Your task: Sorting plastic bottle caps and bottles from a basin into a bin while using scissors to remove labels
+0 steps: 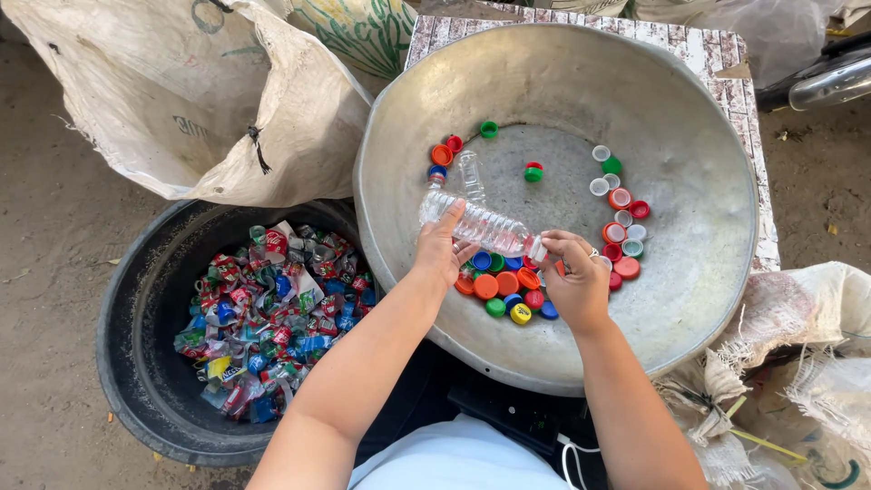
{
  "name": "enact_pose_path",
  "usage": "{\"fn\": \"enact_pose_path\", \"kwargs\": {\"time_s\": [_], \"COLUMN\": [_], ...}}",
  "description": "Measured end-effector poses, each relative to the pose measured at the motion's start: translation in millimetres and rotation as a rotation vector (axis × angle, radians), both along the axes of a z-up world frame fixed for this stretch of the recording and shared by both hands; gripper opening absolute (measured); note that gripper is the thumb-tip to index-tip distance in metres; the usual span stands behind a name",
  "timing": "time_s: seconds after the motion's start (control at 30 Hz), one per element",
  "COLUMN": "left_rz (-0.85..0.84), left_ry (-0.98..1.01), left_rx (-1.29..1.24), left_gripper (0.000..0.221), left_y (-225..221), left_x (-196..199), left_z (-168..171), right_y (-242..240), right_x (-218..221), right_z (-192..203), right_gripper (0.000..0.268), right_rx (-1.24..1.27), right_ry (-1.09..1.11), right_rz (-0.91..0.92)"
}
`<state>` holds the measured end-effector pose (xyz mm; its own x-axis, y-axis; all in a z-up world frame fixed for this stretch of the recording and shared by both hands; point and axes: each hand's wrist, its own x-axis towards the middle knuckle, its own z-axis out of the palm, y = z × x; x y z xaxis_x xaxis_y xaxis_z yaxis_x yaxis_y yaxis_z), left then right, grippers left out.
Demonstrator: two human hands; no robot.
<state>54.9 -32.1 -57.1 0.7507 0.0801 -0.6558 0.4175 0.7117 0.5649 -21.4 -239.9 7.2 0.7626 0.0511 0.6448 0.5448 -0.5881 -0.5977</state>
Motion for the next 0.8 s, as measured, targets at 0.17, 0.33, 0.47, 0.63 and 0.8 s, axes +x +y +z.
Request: {"fn": "enact_pose_path", "kwargs": {"time_s": [0.17,0.33,0.47,0.63,0.8], "left_rz": [0.023,0.03,0.036,0.042,0.023], "left_ry": [-0.028,-0.073,-0.095,-0.102,-0.151], "left_rx": [-0.029,-0.055,-0.034,-0.037,-0.039], "left_gripper": [0.063,0.057,0.054,0.055,0.052], "left_y": [-4,-3,-2,-3,-6], "left_x": [-3,-11,-13,-17,-16], "left_z": [16,27,30,33,28], "right_y": [-7,-12,-7,-7,-11], "right_x": [3,4,2,4,7], "right_z": [-27,-23,-10,-15,-25], "right_gripper": [0.037,0.03,0.022,0.027,0.057], "right_rx": [0.325,0.505,0.484,0.482,0.336], "right_ry": [0.28,0.528,0.606,0.669,0.755], "right_rz": [0.048,0.077,0.069,0.031,-0.072]}}
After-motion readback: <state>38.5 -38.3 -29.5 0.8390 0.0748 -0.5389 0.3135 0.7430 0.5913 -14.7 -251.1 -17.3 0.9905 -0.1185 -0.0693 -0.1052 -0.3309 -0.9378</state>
